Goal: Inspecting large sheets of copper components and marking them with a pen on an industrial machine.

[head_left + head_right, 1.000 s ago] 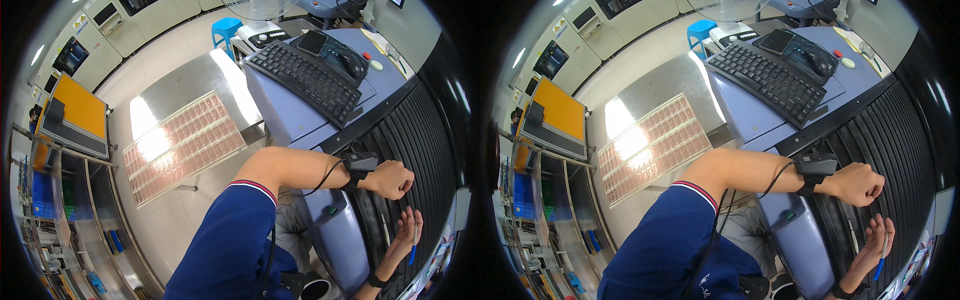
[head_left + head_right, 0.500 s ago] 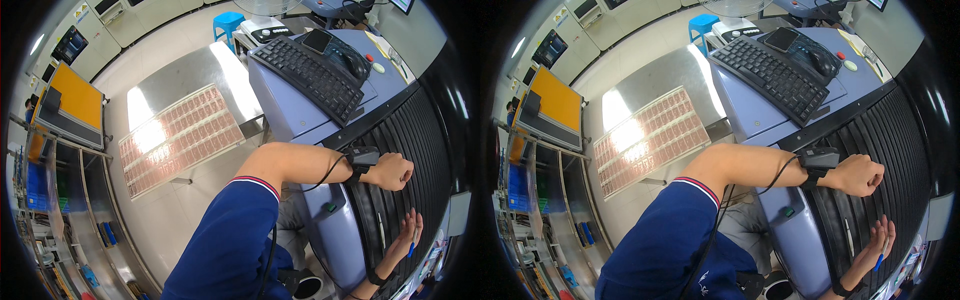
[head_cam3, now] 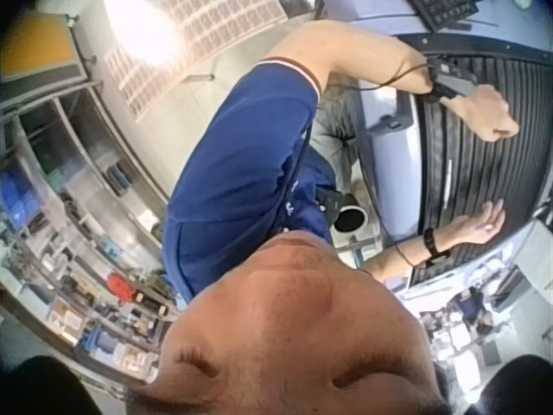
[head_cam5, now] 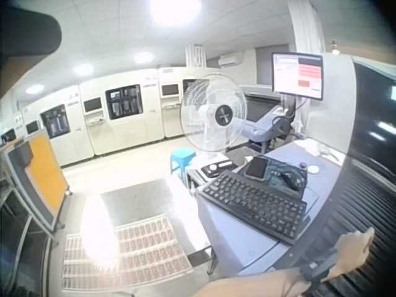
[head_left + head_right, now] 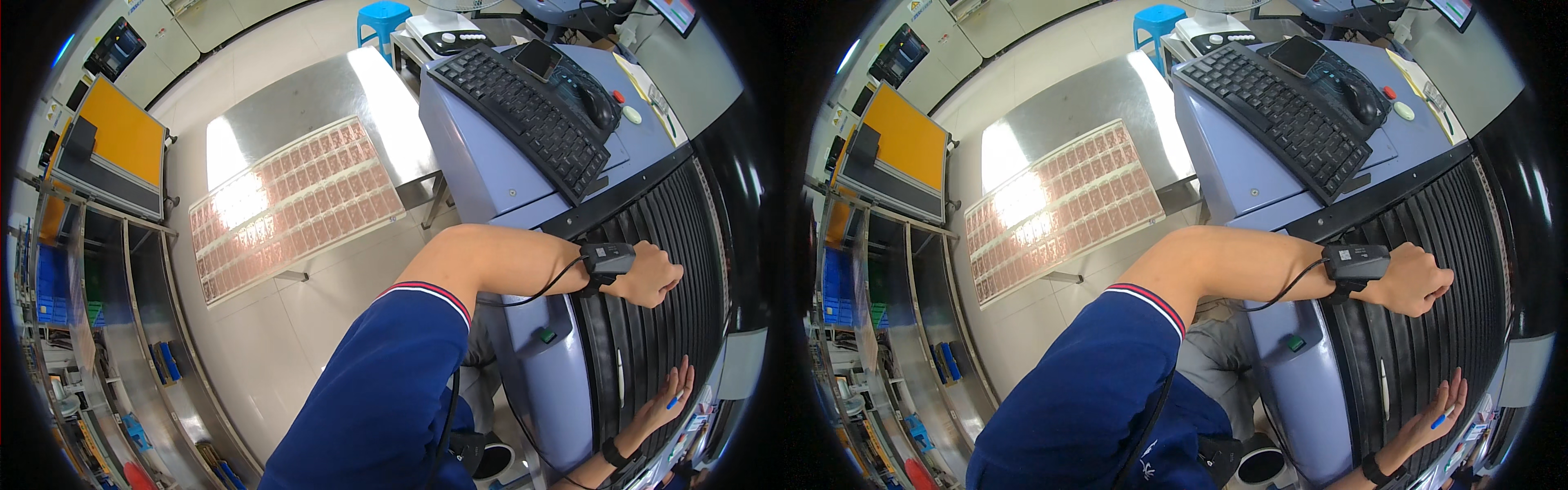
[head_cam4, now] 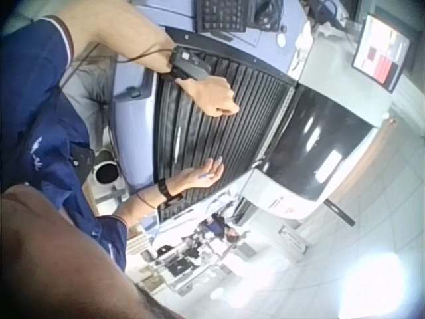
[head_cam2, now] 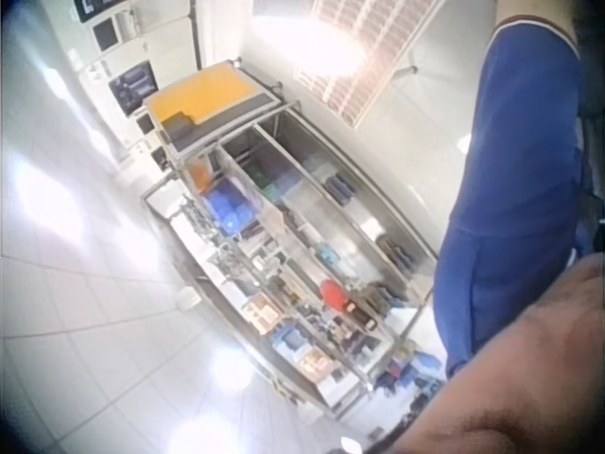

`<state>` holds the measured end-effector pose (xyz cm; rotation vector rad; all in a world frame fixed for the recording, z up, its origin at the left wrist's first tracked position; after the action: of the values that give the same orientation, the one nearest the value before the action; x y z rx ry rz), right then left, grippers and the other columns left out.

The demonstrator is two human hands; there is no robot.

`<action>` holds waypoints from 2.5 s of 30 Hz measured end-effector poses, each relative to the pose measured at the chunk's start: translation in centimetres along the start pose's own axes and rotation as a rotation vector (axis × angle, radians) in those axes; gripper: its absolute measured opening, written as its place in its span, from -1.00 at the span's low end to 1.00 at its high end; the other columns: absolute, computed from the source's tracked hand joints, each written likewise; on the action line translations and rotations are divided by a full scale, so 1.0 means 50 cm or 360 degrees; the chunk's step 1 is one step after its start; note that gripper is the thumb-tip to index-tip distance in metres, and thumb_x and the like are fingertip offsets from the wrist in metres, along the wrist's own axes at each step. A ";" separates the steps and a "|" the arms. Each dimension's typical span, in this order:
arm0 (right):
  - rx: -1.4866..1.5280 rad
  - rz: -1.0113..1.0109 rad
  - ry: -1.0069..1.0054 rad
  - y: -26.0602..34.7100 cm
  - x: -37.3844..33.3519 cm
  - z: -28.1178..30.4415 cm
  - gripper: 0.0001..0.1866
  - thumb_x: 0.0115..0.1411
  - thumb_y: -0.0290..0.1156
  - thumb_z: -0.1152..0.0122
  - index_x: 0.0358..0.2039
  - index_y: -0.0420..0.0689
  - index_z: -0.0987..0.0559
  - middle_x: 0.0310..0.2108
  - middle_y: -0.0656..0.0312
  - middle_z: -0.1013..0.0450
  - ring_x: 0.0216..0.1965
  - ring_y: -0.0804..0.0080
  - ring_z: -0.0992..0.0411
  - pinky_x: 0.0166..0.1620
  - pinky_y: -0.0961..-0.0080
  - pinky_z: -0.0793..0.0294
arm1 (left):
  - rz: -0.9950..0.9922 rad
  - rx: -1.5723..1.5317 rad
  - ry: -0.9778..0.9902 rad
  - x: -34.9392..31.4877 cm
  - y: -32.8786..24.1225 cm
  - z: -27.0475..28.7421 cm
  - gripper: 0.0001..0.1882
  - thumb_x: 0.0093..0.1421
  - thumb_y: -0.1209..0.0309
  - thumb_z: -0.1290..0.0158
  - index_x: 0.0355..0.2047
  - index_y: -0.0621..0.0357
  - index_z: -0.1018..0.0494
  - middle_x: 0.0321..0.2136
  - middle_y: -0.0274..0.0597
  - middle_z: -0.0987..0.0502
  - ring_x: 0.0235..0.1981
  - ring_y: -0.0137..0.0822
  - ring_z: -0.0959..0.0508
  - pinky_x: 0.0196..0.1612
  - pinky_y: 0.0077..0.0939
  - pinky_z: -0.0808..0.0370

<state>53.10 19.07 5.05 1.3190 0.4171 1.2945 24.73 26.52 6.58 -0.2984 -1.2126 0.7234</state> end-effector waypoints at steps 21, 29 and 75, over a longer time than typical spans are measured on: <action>-0.0281 -0.0015 -0.0229 -0.109 0.106 0.195 -0.57 0.25 -0.31 -0.13 0.07 -0.25 -0.42 -0.05 0.10 -0.49 0.00 0.43 -0.41 -0.01 0.57 -0.38 | 0.0218 0.1142 0.0192 0.001 0.071 0.007 -0.29 -0.05 0.25 -0.13 0.04 0.54 -0.29 -0.03 0.33 -0.40 -0.10 0.14 -0.49 0.11 0.17 -0.21; -0.1000 0.0075 0.0494 -0.081 0.058 -0.001 -0.27 0.21 -0.03 -0.15 0.20 -0.32 -0.26 0.17 -0.12 -0.26 0.21 0.15 -0.23 0.24 0.35 -0.14 | 0.0571 0.0930 0.0340 -0.002 0.131 -0.017 -0.41 -0.13 0.28 -0.15 -0.10 0.43 -0.40 -0.26 0.08 -0.49 -0.16 0.04 -0.49 0.02 0.11 -0.24; -0.0187 -0.0113 0.0019 0.028 -0.312 0.207 -0.94 0.01 -0.52 -0.20 -0.50 -0.23 -0.56 -0.56 0.22 -0.50 -0.58 0.60 -0.39 -0.53 0.68 -0.32 | 0.0542 -0.0166 -0.0658 -0.309 0.051 0.419 -0.78 0.24 0.36 0.02 -0.35 0.29 -0.27 -0.36 -0.17 -0.36 -0.31 -0.41 -0.36 -0.17 -0.43 -0.32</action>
<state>56.15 0.68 2.82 1.1887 0.3867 1.2495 1.96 14.97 0.89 -0.4643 -1.6159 1.0530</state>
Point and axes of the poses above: each hand's wrist, its own x-axis towards the middle knuckle, its own z-axis out of the back of the hand, y = z × x, the point moved 10 cm from there along x, towards the middle knuckle
